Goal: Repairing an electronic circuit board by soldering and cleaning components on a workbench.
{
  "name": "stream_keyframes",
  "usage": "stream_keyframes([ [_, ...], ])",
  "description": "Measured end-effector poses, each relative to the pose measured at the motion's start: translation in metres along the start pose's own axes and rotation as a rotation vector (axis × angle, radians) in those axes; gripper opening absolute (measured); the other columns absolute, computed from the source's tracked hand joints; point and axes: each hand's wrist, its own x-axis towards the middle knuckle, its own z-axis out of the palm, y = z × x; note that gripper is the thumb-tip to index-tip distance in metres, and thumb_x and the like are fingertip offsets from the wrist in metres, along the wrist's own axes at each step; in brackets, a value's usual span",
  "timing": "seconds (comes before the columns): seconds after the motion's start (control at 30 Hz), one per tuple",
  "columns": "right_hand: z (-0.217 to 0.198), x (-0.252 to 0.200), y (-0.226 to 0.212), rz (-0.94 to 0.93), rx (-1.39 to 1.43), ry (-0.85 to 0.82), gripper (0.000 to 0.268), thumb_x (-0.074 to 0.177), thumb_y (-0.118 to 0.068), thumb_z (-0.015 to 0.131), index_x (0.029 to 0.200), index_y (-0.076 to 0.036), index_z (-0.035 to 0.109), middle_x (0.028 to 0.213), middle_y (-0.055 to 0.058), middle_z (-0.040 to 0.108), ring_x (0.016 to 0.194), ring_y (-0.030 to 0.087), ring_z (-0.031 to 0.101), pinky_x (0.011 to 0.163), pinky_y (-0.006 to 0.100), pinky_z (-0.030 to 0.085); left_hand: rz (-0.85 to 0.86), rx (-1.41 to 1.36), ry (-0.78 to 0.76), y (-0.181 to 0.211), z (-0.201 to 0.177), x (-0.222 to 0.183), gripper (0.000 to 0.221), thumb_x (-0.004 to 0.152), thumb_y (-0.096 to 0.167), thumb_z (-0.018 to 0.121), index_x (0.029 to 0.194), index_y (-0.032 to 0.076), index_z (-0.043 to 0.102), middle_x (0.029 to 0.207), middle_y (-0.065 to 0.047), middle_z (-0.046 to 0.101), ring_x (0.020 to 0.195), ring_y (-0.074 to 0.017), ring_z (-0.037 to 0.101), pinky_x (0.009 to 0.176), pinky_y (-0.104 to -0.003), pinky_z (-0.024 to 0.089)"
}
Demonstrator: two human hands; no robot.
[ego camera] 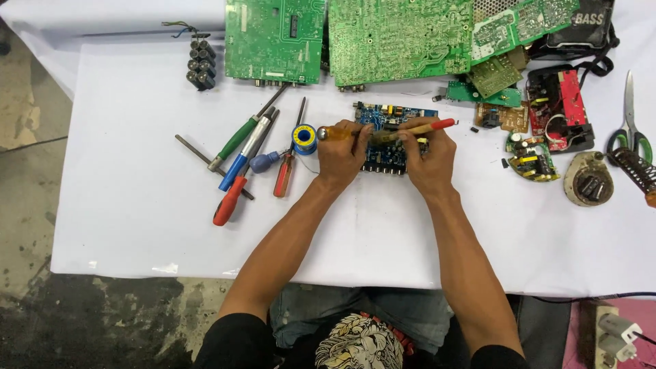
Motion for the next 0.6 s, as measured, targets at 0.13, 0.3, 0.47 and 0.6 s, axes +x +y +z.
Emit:
stream_keyframes([
  [0.13, -0.009, 0.000, 0.000, 0.015, -0.062, 0.025, 0.015, 0.109, -0.016, 0.064, 0.110, -0.002, 0.059, 0.093, 0.017, 0.071, 0.080, 0.035, 0.073, 0.074, 0.043, 0.060, 0.004, -0.022, -0.047, -0.001, -0.006, 0.003, 0.023, 0.097, 0.021, 0.074, 0.076, 0.014, 0.067, 0.061, 0.002, 0.061, 0.052, -0.0134, 0.060, 0.058, -0.025, 0.047],
  [0.3, -0.009, -0.002, 0.004, 0.004, -0.085, 0.014, 0.020, 0.110, -0.019, 0.063, 0.109, 0.000, 0.058, 0.090, 0.019, 0.070, 0.074, 0.036, 0.071, 0.066, 0.044, 0.059, 0.005, -0.027, -0.067, -0.002, -0.006, 0.003, 0.024, 0.098, 0.020, 0.072, 0.076, 0.012, 0.067, 0.062, 0.001, 0.061, 0.052, -0.0176, 0.059, 0.055, -0.027, 0.045],
  [0.47, -0.007, -0.001, 0.001, -0.004, -0.068, 0.019, 0.016, 0.108, -0.016, 0.065, 0.109, -0.002, 0.059, 0.092, 0.017, 0.071, 0.075, 0.036, 0.072, 0.067, 0.043, 0.059, 0.004, -0.051, -0.061, -0.011, -0.006, -0.009, 0.021, 0.100, 0.018, 0.070, 0.080, 0.013, 0.068, 0.065, 0.000, 0.062, 0.054, -0.0195, 0.061, 0.056, -0.029, 0.045],
  [0.6, -0.013, 0.002, 0.004, 0.001, -0.103, 0.046, 0.017, 0.108, -0.017, 0.066, 0.109, -0.001, 0.059, 0.091, 0.018, 0.069, 0.075, 0.034, 0.071, 0.067, 0.039, 0.059, 0.015, -0.081, -0.106, -0.011, -0.005, -0.013, 0.022, 0.101, 0.015, 0.068, 0.079, 0.011, 0.067, 0.065, -0.003, 0.062, 0.052, -0.0229, 0.060, 0.054, -0.030, 0.046],
])
